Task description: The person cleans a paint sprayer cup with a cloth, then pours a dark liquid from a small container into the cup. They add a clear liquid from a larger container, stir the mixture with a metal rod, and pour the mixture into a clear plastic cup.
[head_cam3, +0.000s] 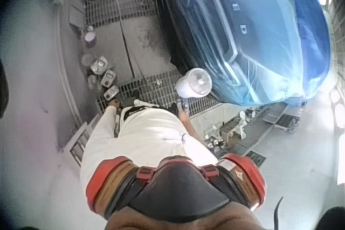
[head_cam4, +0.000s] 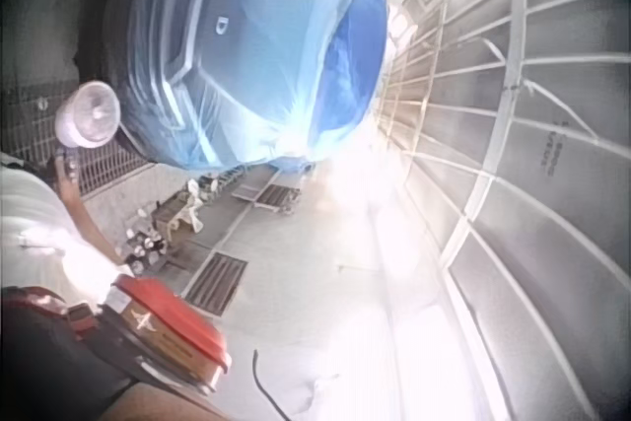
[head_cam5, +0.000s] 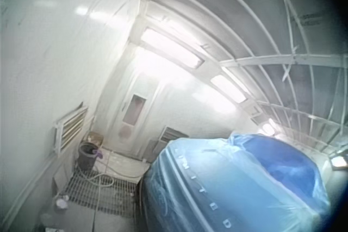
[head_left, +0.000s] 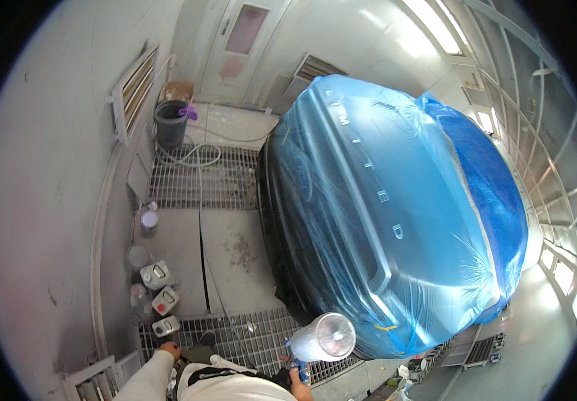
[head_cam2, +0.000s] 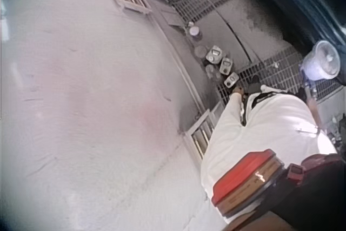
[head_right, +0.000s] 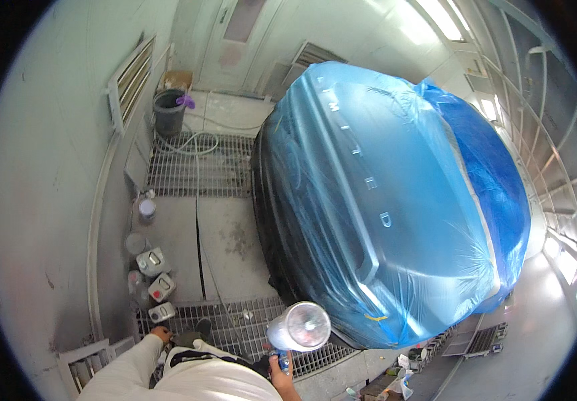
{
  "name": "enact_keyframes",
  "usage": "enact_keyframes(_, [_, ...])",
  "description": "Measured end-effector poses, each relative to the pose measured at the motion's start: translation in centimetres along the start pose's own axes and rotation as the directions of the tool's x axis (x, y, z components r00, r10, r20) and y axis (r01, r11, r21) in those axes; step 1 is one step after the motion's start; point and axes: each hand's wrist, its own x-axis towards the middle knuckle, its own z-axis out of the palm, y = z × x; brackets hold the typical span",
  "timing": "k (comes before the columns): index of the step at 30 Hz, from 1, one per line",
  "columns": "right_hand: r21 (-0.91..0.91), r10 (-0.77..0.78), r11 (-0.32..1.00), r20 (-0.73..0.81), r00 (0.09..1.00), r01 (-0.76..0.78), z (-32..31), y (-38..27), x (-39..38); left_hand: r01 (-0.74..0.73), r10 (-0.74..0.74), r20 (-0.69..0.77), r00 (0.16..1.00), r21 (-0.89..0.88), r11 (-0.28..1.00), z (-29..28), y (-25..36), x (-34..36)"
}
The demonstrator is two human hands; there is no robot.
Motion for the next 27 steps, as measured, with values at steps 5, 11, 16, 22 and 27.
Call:
enact_keyframes(5, [-0.368, -0.037, 0.930, -0.158, 0.987, -0.024, 2.2, -1.2, 0.4, -0.084, 0.071, 0.124, 0.990, 0.108, 0.991, -1.0, 0.3, 2.0])
enact_keyframes(11, [-0.472, -0.328, 0.860, -0.217, 0.919, 0.195, 2.8, -0.6, -0.7, -0.056, 0.022, 0.234, 0.972, 0.141, 0.988, -1.9, -0.5, 5.3])
enact_keyframes(16, [-0.583, -0.311, 0.801, -0.204, 0.928, 0.140, 2.3, -0.6, -1.6, -0.133, 0.122, 0.066, 0.990, 0.195, 0.972, -1.5, -0.9, 5.5])
enact_keyframes(22, [-0.692, -0.287, 0.709, -0.104, 0.952, 0.138, 2.7, -0.4, -1.0, -0.120, 0.060, 0.232, 0.971, 0.256, 0.959, -2.7, 1.9, 4.1])
enact_keyframes(27, [-0.728, -0.183, 0.684, -0.117, 0.976, 0.041, 2.6, -0.1, -1.0, -0.217, 0.192, 0.118, 0.974, 0.260, 0.941, -3.5, 2.8, 2.0])
